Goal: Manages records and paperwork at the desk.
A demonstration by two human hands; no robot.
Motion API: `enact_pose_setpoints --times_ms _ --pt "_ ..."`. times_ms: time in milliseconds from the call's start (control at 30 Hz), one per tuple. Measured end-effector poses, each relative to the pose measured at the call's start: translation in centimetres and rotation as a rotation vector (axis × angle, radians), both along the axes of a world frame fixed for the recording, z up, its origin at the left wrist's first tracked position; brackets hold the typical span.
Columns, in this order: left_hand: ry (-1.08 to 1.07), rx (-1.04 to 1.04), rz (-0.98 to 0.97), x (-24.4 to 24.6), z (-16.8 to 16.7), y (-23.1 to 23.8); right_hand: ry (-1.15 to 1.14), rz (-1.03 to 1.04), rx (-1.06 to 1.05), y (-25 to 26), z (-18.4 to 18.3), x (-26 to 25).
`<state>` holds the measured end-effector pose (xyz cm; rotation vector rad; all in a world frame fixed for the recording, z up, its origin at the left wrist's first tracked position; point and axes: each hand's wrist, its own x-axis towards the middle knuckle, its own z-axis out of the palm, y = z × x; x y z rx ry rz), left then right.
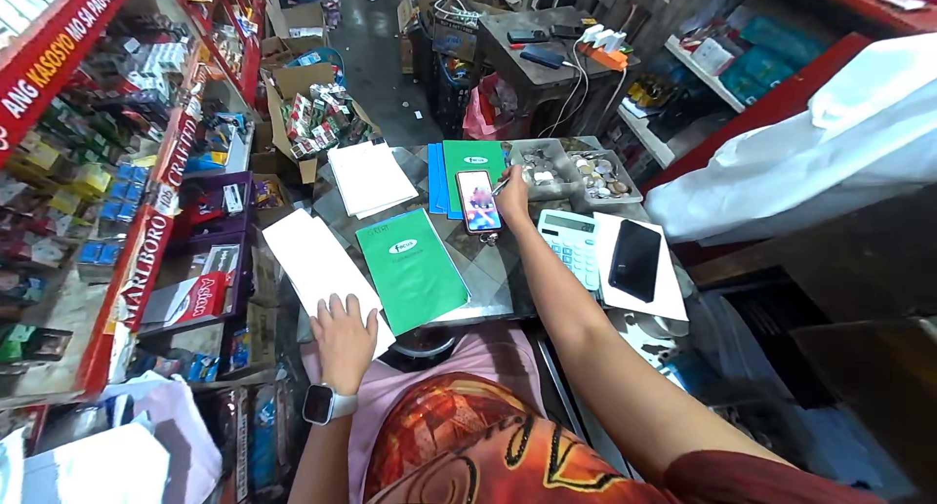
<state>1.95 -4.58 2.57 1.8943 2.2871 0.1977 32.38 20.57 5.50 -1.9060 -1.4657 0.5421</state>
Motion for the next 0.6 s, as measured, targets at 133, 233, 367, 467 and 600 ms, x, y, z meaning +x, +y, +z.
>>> enact_pose_setpoints --times_ms 133,233,367,467,600 --pt "-0.020 -0.024 0.002 -0.1 0.0 0.0 0.033 0.059 0.024 2.4 -0.9 0.1" --pt "-0.036 -0.019 0.006 -0.1 0.1 0.0 0.024 0.019 -0.027 3.0 -0.3 -0.7" --pt "-0.018 -0.022 0.008 -0.1 -0.1 0.0 -0.040 -0.032 -0.092 3.7 -0.2 -1.5" --pt "-0.017 -0.017 0.003 -0.1 -0.1 0.0 -0.007 -0.061 -0.039 3.6 -0.3 -1.4" --pt "-0.015 -0.005 0.004 0.1 0.0 -0.1 0.100 -0.036 0.038 1.8 -0.8 -0.4"
